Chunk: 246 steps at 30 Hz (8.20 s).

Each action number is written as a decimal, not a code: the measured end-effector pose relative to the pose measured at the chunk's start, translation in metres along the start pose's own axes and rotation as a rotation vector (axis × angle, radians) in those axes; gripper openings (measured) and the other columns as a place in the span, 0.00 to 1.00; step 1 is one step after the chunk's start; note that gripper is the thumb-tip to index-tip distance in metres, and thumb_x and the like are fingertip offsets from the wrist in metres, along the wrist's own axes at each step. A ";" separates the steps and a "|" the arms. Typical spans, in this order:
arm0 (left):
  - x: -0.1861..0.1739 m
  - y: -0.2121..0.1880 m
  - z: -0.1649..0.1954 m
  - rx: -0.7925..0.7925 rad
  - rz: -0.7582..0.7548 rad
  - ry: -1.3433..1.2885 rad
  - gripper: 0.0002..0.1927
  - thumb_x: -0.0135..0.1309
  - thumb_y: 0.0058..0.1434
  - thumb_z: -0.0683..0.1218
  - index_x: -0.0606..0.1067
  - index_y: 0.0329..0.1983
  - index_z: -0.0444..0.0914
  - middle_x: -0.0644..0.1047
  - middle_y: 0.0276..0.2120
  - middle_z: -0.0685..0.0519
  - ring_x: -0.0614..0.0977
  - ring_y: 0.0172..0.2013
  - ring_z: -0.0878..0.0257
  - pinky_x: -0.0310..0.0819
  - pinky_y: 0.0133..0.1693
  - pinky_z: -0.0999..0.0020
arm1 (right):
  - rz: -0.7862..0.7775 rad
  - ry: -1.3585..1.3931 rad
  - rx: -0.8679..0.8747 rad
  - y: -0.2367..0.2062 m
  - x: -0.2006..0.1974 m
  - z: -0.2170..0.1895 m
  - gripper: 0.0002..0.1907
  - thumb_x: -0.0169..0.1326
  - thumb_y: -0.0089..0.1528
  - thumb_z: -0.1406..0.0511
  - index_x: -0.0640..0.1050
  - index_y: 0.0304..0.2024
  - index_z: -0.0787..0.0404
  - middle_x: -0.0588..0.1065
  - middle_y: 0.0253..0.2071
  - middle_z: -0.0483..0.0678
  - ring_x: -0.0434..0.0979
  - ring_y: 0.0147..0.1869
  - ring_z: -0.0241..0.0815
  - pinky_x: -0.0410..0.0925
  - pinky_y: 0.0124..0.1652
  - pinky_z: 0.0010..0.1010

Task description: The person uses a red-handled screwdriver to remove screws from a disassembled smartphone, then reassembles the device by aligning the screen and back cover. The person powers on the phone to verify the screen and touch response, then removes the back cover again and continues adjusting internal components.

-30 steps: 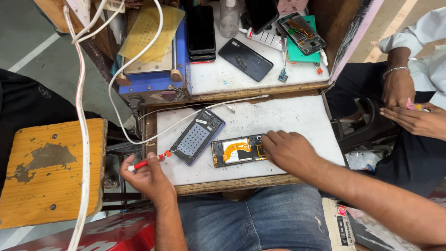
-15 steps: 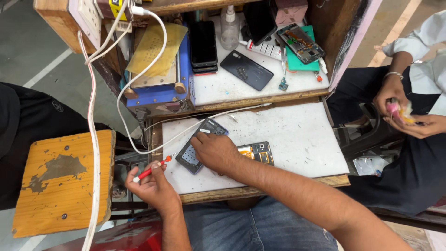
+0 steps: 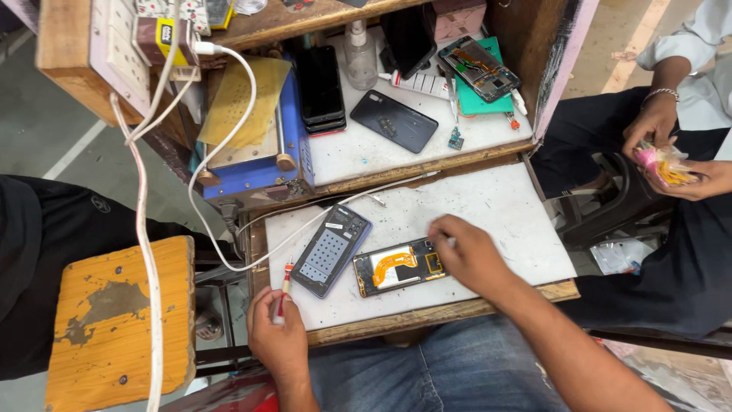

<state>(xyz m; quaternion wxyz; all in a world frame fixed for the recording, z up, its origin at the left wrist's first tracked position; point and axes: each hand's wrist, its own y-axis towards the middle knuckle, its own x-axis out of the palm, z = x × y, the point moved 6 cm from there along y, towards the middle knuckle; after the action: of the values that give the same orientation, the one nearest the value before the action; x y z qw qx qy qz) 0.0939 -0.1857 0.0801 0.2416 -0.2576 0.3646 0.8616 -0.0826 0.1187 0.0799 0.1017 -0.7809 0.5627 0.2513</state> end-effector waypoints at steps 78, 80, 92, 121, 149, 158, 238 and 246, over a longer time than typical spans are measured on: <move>0.053 0.144 0.132 -0.003 -0.195 -0.156 0.07 0.58 0.63 0.40 0.80 0.44 0.36 0.84 0.36 0.49 0.86 0.34 0.60 0.81 0.36 0.66 | -0.253 1.586 0.549 0.067 0.025 0.020 0.21 0.52 0.70 0.60 0.67 0.64 0.56 0.76 0.53 0.48 0.79 0.53 0.43 0.76 0.53 0.42; 0.037 0.151 0.118 0.026 -0.090 -0.082 0.07 0.59 0.63 0.39 0.80 0.45 0.36 0.83 0.37 0.48 0.86 0.35 0.59 0.81 0.38 0.65 | -0.260 1.574 0.584 0.066 0.027 0.021 0.23 0.51 0.68 0.61 0.66 0.65 0.54 0.77 0.53 0.47 0.80 0.53 0.42 0.75 0.53 0.40; 0.057 0.151 0.106 0.064 -0.053 -0.003 0.09 0.63 0.63 0.40 0.79 0.46 0.34 0.81 0.42 0.48 0.84 0.40 0.55 0.80 0.38 0.63 | -0.290 1.634 0.569 0.058 0.027 0.014 0.26 0.51 0.68 0.63 0.65 0.69 0.56 0.77 0.55 0.46 0.79 0.58 0.40 0.73 0.57 0.37; 0.116 0.054 0.124 -0.292 -0.474 -0.782 0.10 0.59 0.60 0.34 0.81 0.45 0.33 0.83 0.42 0.48 0.82 0.37 0.68 0.77 0.37 0.75 | -0.427 1.627 0.516 0.059 0.042 0.033 0.27 0.68 0.58 0.60 0.68 0.55 0.48 0.73 0.38 0.42 0.76 0.44 0.40 0.72 0.43 0.38; 0.123 0.070 0.226 -0.010 -0.635 -0.506 0.09 0.58 0.63 0.39 0.82 0.45 0.35 0.84 0.38 0.46 0.87 0.35 0.57 0.83 0.36 0.67 | -0.404 1.627 0.548 0.062 0.044 0.040 0.26 0.68 0.57 0.58 0.69 0.52 0.53 0.75 0.50 0.49 0.77 0.58 0.48 0.73 0.56 0.47; 0.131 0.067 0.225 -0.076 -0.639 -0.478 0.10 0.59 0.61 0.40 0.83 0.46 0.35 0.84 0.35 0.47 0.88 0.33 0.60 0.84 0.35 0.69 | -0.398 1.635 0.545 0.064 0.043 0.043 0.27 0.69 0.57 0.59 0.68 0.52 0.53 0.75 0.49 0.49 0.77 0.58 0.48 0.71 0.59 0.48; 0.164 0.057 0.182 -0.286 -0.908 -0.645 0.09 0.58 0.62 0.40 0.83 0.44 0.33 0.83 0.33 0.51 0.83 0.32 0.69 0.80 0.35 0.74 | -0.374 1.324 0.563 0.057 0.039 0.031 0.32 0.63 0.55 0.48 0.65 0.51 0.56 0.74 0.48 0.52 0.78 0.52 0.44 0.76 0.43 0.40; 0.194 0.044 0.158 -0.625 -1.115 -1.055 0.09 0.58 0.65 0.39 0.79 0.46 0.31 0.81 0.33 0.50 0.82 0.32 0.65 0.80 0.37 0.70 | -0.458 1.553 0.526 0.057 0.034 0.016 0.22 0.61 0.65 0.55 0.69 0.56 0.53 0.74 0.39 0.44 0.75 0.41 0.38 0.72 0.37 0.33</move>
<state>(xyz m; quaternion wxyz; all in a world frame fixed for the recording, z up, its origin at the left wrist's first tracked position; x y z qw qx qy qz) -0.1209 -0.0494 0.0770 0.6902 -0.0177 -0.2341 0.6845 -0.1322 0.0781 0.0562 -0.0869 -0.7773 0.3412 -0.5213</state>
